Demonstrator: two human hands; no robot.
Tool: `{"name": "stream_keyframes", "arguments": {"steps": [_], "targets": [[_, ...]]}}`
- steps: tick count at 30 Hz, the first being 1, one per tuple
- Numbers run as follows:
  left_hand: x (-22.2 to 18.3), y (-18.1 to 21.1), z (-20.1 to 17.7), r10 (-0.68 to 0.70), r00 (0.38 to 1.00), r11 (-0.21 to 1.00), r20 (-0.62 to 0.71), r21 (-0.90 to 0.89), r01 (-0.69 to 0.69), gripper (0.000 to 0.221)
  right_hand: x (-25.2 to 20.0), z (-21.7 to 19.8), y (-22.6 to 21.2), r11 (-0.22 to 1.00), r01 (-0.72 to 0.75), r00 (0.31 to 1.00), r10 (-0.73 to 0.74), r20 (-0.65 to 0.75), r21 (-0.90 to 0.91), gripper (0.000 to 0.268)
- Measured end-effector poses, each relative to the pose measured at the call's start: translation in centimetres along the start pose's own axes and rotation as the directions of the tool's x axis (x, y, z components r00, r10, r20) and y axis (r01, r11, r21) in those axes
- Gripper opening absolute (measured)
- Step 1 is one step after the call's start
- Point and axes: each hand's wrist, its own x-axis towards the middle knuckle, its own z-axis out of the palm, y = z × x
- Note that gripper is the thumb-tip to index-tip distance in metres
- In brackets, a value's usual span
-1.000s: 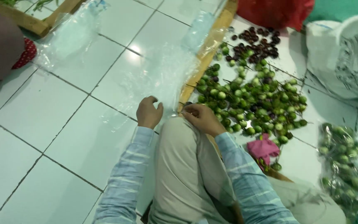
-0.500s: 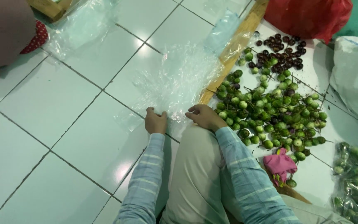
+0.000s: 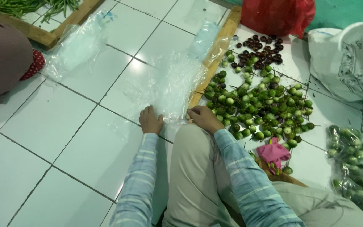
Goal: Sorting and cleaning small green vegetables with a cloth and placing them into plastic bags
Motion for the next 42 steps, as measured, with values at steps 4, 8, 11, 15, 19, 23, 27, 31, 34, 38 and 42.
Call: {"name": "stream_keyframes", "arguments": {"steps": [4, 8, 11, 15, 19, 23, 27, 31, 34, 38, 42], "targets": [[0.0, 1.3, -1.8, -0.054, 0.997, 0.987, 0.057, -0.149, 0.062, 0.073, -1.6, -1.9, 0.7, 1.0, 0.009, 0.999, -0.009, -0.046, 0.007, 0.05], [1.2, -1.1, 2.3, -0.019, 0.999, 1.0, 0.051, 0.026, 0.018, 0.057, -4.5, -2.5, 0.7, 1.0, -0.004, 0.998, 0.003, -0.063, -0.018, 0.047], [3.1, -3.3, 6.5, 0.02, 0.999, 0.984, 0.032, 0.177, -0.026, 0.035, -6.2, -3.2, 0.8, 1.0, 0.028, 0.997, -0.028, -0.071, 0.006, 0.047], [2.4, -2.7, 5.0, -0.002, 0.997, 0.998, -0.082, 0.057, 0.006, 0.02, -9.9, -4.3, 0.0, 1.0, 0.013, 0.999, -0.012, -0.05, 0.014, 0.049], [1.8, 0.4, 1.4, 0.022, 0.988, 0.995, -0.15, -0.088, -0.035, 0.013, -11.3, -5.0, 2.0, 0.999, 0.031, 0.997, -0.03, -0.074, 0.015, 0.042], [1.3, 6.0, -2.9, 0.309, 0.896, 0.882, -0.32, -0.256, -0.396, 0.001, -11.5, -5.3, 3.7, 0.99, 0.093, 0.991, -0.082, -0.108, 0.107, 0.038], [-2.7, 15.3, -10.8, 0.564, 0.792, 0.703, -0.232, -0.368, -0.609, 0.004, -11.9, -6.6, 5.0, 0.947, 0.187, 0.961, -0.121, -0.249, 0.263, 0.041], [-5.6, 21.4, -11.5, 0.709, 0.686, 0.613, -0.165, -0.339, -0.714, 0.006, -13.2, -9.6, 4.5, 0.83, 0.225, 0.936, -0.039, -0.349, 0.511, 0.054], [-9.1, 26.2, -12.2, 0.832, 0.545, 0.509, -0.106, -0.247, -0.825, 0.009, -14.3, -12.5, 5.4, 0.71, 0.306, 0.917, -0.041, -0.397, 0.634, 0.054], [-13.4, 30.6, -13.5, 0.863, 0.503, 0.469, -0.054, -0.283, -0.836, 0.012, -17.7, -15.4, 6.4, 0.796, 0.383, 0.844, -0.096, -0.528, 0.468, 0.021], [-15.6, 34.5, -14.0, 0.786, 0.618, 0.461, 0.025, -0.69, -0.558, 0.036, -19.0, -16.6, 8.4, 0.809, 0.445, 0.777, -0.135, -0.615, 0.383, 0.015]]}}
